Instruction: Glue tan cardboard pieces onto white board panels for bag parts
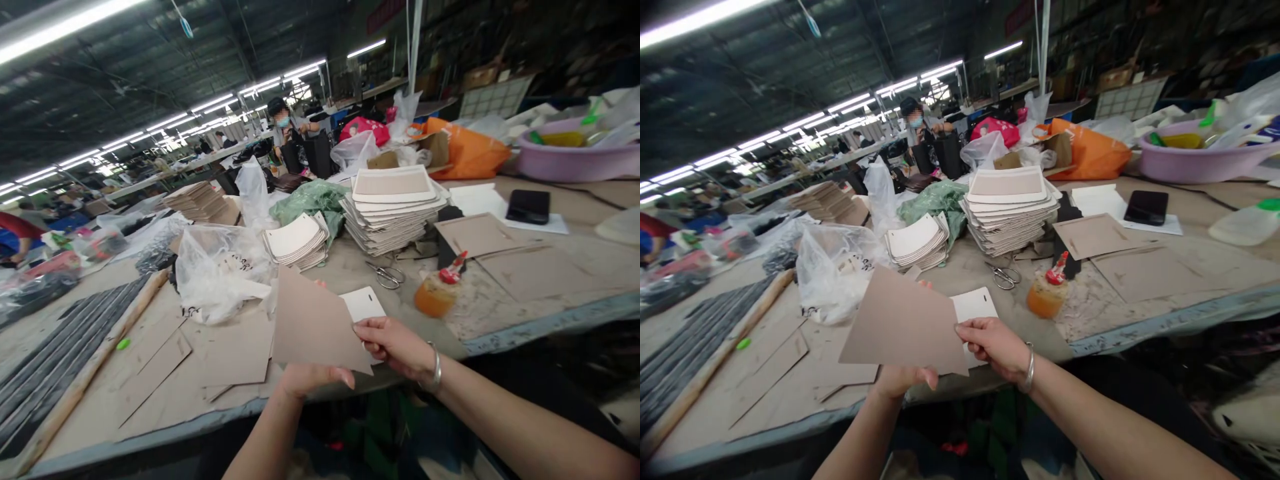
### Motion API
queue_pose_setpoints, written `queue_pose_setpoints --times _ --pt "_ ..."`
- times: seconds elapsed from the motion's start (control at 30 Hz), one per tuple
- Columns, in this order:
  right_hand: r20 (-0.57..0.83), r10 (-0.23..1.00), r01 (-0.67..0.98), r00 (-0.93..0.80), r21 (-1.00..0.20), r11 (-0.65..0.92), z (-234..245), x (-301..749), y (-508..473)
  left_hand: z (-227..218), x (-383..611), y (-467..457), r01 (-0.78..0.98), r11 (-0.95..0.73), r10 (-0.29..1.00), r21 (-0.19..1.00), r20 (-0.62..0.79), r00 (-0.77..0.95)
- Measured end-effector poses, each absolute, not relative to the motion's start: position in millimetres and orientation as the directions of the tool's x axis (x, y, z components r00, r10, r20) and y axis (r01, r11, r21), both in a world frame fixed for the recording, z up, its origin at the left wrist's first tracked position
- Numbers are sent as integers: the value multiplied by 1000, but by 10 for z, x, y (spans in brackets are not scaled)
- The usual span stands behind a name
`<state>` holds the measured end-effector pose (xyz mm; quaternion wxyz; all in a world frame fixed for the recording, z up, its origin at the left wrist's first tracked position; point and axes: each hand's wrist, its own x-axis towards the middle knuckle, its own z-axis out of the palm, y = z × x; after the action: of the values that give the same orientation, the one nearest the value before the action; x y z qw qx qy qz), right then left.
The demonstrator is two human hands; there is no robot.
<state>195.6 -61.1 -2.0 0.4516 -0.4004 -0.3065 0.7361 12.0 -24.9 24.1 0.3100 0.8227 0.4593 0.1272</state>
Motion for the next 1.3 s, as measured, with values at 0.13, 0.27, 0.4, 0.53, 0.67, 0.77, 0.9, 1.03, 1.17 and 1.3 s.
queue_pose_setpoints --times 0.13,0.27,0.4,0.53,0.67,0.77,0.9,1.03,1.17,1.3 --pt "-302 943 -453 -141 -827 -333 -26 2179 -556 233 -45 -194 517 -266 792 814 -122 599" --pt "-261 965 -335 41 -913 -233 -39 2463 -498 204 -400 -27 113 -36 803 993 -39 595" --pt "-260 962 -310 83 -924 -223 -68 2634 -466 140 -600 137 108 96 852 990 -138 505" --pt "-278 957 -207 83 -944 -256 -102 2647 -465 110 -524 152 199 135 963 971 -176 206" --pt "-296 953 -83 62 -953 -290 -157 2599 -471 110 -373 103 355 76 975 932 -144 170" --pt "-305 951 -19 56 -952 -304 -206 2587 -457 29 -308 96 455 42 970 889 -146 195" --pt "-242 963 244 121 -933 -265 -258 2626 -416 -145 -268 111 576 -6 972 818 -131 196" --pt "-160 976 549 150 -807 -217 -305 2660 -369 -224 -231 120 685 -78 970 724 -104 220" --pt "-161 977 719 139 -662 -211 -345 2638 -310 -218 -176 135 777 -92 973 623 -111 205" --pt "-217 966 738 141 -627 -249 -361 2608 -260 -246 -125 161 855 -126 971 503 -113 210"
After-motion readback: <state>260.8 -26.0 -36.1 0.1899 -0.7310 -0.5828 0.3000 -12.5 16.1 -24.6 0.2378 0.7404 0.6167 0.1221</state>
